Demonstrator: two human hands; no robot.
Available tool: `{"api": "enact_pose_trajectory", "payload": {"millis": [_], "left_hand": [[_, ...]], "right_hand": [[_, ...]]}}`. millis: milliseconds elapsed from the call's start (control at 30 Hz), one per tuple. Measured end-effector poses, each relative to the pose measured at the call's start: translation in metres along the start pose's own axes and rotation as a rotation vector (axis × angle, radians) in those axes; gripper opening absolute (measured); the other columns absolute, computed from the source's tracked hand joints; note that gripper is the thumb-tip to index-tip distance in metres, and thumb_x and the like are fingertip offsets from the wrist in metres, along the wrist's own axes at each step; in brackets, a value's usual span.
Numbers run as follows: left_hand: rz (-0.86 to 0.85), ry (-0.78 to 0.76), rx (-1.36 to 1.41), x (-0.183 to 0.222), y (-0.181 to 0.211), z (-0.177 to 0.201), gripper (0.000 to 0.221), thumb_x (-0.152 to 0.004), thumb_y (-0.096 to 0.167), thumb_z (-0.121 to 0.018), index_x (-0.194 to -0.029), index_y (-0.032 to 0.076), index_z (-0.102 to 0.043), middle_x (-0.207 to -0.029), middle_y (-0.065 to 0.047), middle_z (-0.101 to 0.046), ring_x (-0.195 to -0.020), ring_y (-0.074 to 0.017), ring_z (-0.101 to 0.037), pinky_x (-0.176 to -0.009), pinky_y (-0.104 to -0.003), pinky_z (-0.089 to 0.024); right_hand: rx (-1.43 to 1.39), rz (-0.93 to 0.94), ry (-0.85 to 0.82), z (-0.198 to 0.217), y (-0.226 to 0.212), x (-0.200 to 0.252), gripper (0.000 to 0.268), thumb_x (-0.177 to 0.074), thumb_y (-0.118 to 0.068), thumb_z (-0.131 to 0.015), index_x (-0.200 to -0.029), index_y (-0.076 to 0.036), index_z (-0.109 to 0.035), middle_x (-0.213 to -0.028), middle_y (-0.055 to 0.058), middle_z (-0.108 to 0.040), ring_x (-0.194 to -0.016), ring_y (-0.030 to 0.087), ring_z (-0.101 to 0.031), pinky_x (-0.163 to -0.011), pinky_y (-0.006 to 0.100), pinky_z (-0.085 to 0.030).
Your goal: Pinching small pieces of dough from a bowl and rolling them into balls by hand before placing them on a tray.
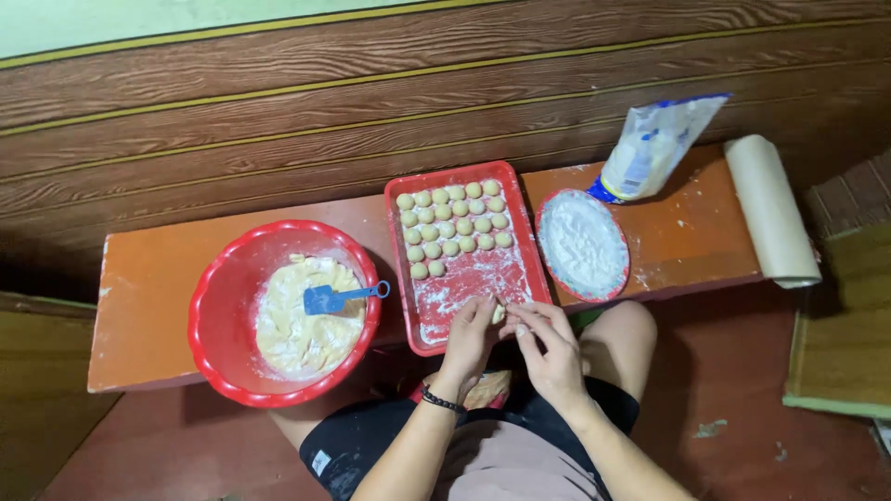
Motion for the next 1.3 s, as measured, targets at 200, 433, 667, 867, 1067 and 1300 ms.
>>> {"api": "enact_pose_trajectory", "payload": {"millis": [200, 433, 667, 867, 1067, 1300], "left_hand": [[-0.170, 0.001, -0.447, 0.019, 0.012, -0.010, 0.024, -0.103, 0.025, -0.062, -0.117, 0.010, -0.074, -0.100, -0.011, -0.074, -0.091, -0.0182, -0.066, -0.077, -0.036, -0.062], [-0.119, -0.029, -0.071, -0.007, 0.021, 0.006, 0.024, -0.103, 0.010, -0.054, -0.122, -0.003, -0.061, -0.092, -0.016, -0.068, -0.076, -0.0218, -0.072, -0.072, -0.033, -0.065], [0.079, -0.061, 0.295, -0.003, 0.047, -0.004, 0.024, -0.099, 0.030, -0.061, -0.085, 0.012, -0.052, -0.069, 0.002, -0.043, -0.057, -0.0090, -0.048, -0.051, -0.018, -0.043], [-0.015, -0.001, 0.160, -0.014, 0.061, -0.002, 0.057, -0.110, 0.044, -0.044, -0.060, 0.020, -0.031, -0.051, 0.007, -0.017, -0.037, -0.0046, -0.015, -0.034, -0.017, -0.014], [-0.141, 0.078, 0.078, -0.028, 0.016, 0.017, 0.027, -0.104, 0.015, -0.056, -0.129, 0.003, -0.058, -0.076, -0.011, -0.059, -0.046, -0.0097, -0.055, -0.038, -0.016, -0.046], [-0.057, 0.246, 0.092, -0.032, 0.002, 0.010, 0.043, -0.111, 0.036, -0.044, -0.083, 0.006, -0.056, -0.057, 0.001, -0.035, -0.039, -0.0088, -0.035, -0.036, -0.020, -0.025]], "right_hand": [[0.298, 0.227, -0.001, -0.006, -0.024, 0.011, 0.034, -0.089, -0.008, -0.065, -0.123, -0.006, -0.070, -0.134, 0.017, -0.055, -0.119, 0.036, -0.055, -0.098, 0.040, -0.052], [0.005, 0.072, -0.006, -0.008, -0.024, -0.005, 0.043, -0.088, -0.003, -0.066, -0.131, -0.011, -0.071, -0.133, 0.013, -0.062, -0.116, 0.032, -0.065, -0.095, 0.043, -0.055], [-0.209, -0.119, 0.091, -0.007, -0.001, -0.010, 0.036, -0.095, -0.003, -0.060, -0.127, -0.012, -0.072, -0.120, 0.009, -0.068, -0.102, 0.024, -0.072, -0.083, 0.036, -0.061], [-0.266, -0.116, 0.042, -0.009, 0.015, -0.015, 0.035, -0.095, 0.001, -0.057, -0.126, -0.007, -0.072, -0.111, 0.012, -0.069, -0.091, 0.025, -0.074, -0.074, 0.035, -0.062], [-0.292, -0.119, -0.013, -0.032, 0.002, -0.003, 0.032, -0.093, -0.003, -0.064, -0.122, -0.010, -0.075, -0.094, 0.010, -0.073, -0.078, 0.022, -0.075, -0.070, 0.034, -0.064], [-0.037, 0.154, 0.014, -0.040, -0.003, -0.006, 0.035, -0.092, -0.013, -0.072, -0.126, -0.012, -0.073, -0.112, 0.008, -0.063, -0.098, 0.026, -0.069, -0.085, 0.038, -0.059]]}}
Point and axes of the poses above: each hand's wrist, its own x-axis away from the middle knuckle, its own z-axis out of the back of the hand, y = z × x, the point moved 2 cm from there along -x, towards the middle knuckle
